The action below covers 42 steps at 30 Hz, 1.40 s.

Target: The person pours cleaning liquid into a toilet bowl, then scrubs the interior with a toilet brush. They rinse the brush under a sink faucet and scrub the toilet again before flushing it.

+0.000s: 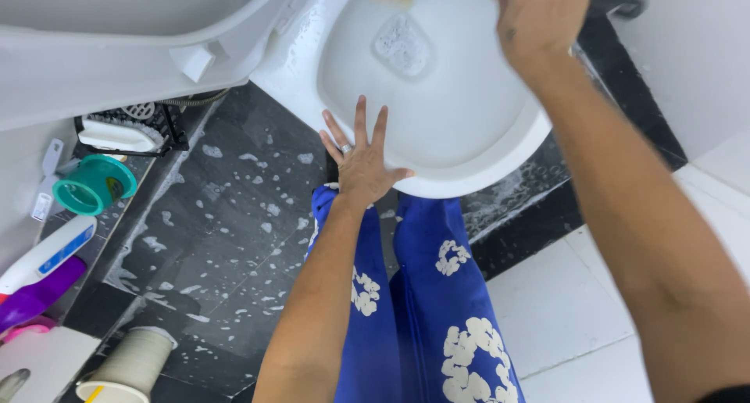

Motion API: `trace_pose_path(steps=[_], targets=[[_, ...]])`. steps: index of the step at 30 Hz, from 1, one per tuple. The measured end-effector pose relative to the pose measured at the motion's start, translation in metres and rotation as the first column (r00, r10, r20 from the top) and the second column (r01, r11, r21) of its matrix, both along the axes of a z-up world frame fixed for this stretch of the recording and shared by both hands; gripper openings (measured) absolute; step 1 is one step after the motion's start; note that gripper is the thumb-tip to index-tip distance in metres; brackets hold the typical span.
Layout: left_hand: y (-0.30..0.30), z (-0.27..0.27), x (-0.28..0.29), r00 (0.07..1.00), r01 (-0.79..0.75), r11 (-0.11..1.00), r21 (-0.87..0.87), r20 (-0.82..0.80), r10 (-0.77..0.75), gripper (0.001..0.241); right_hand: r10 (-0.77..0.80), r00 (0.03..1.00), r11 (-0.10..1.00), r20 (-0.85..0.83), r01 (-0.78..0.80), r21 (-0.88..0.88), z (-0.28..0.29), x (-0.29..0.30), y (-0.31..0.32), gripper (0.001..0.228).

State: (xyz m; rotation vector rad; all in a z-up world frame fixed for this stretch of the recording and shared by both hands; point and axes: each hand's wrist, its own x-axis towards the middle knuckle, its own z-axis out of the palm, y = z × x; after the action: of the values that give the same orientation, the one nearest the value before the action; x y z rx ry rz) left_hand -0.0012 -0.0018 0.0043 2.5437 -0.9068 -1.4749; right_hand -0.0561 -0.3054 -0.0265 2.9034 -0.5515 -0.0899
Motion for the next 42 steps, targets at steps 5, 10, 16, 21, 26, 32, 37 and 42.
trace_pose_path(steps=[5, 10, 16, 21, 26, 32, 37, 42], targets=[[0.001, -0.005, -0.002, 1.000, -0.006, 1.000, 0.000, -0.004, 0.006, 0.130, 0.000, 0.979, 0.873, -0.205, 0.100, 0.477, 0.014, -0.009, 0.108, 0.020], [0.002, -0.003, -0.002, 1.000, -0.019, 1.000, -0.023, 0.014, 0.019, 0.126, -0.003, 0.937, 0.625, -0.348, 0.274, 0.731, 0.033, -0.041, 0.125, 0.023], [0.003, -0.008, -0.005, 0.997, -0.066, 0.990, -0.124, 0.037, 0.071, 0.108, -0.088, 0.877, 0.541, -0.472, 0.440, 0.717, 0.028, -0.016, 0.123, 0.023], [0.007, -0.006, -0.006, 0.998, -0.057, 0.998, -0.033, 0.021, 0.058, 0.100, -0.234, 0.933, 0.483, -0.274, 0.356, 0.800, -0.010, -0.023, 0.118, 0.026], [0.005, -0.005, -0.004, 0.998, -0.058, 0.996, -0.070, 0.032, 0.060, 0.103, -0.693, 0.549, -0.004, -0.466, 0.644, 0.765, 0.045, 0.007, 0.114, 0.046], [0.004, -0.009, -0.004, 0.999, -0.044, 0.998, -0.041, 0.021, 0.045, 0.107, -0.465, 0.857, 0.132, -0.222, 0.315, 0.940, -0.049, -0.028, 0.161, 0.049], [0.007, -0.015, -0.007, 0.997, -0.059, 0.995, -0.086, 0.053, 0.063, 0.139, -0.114, 0.905, 0.244, -0.410, 0.426, 0.871, -0.008, -0.052, 0.145, 0.049], [0.002, -0.008, -0.003, 0.999, -0.022, 1.000, -0.019, 0.047, 0.023, 0.151, -0.028, 0.718, 0.381, -0.695, 0.651, 0.657, 0.027, -0.060, 0.108, 0.051]])
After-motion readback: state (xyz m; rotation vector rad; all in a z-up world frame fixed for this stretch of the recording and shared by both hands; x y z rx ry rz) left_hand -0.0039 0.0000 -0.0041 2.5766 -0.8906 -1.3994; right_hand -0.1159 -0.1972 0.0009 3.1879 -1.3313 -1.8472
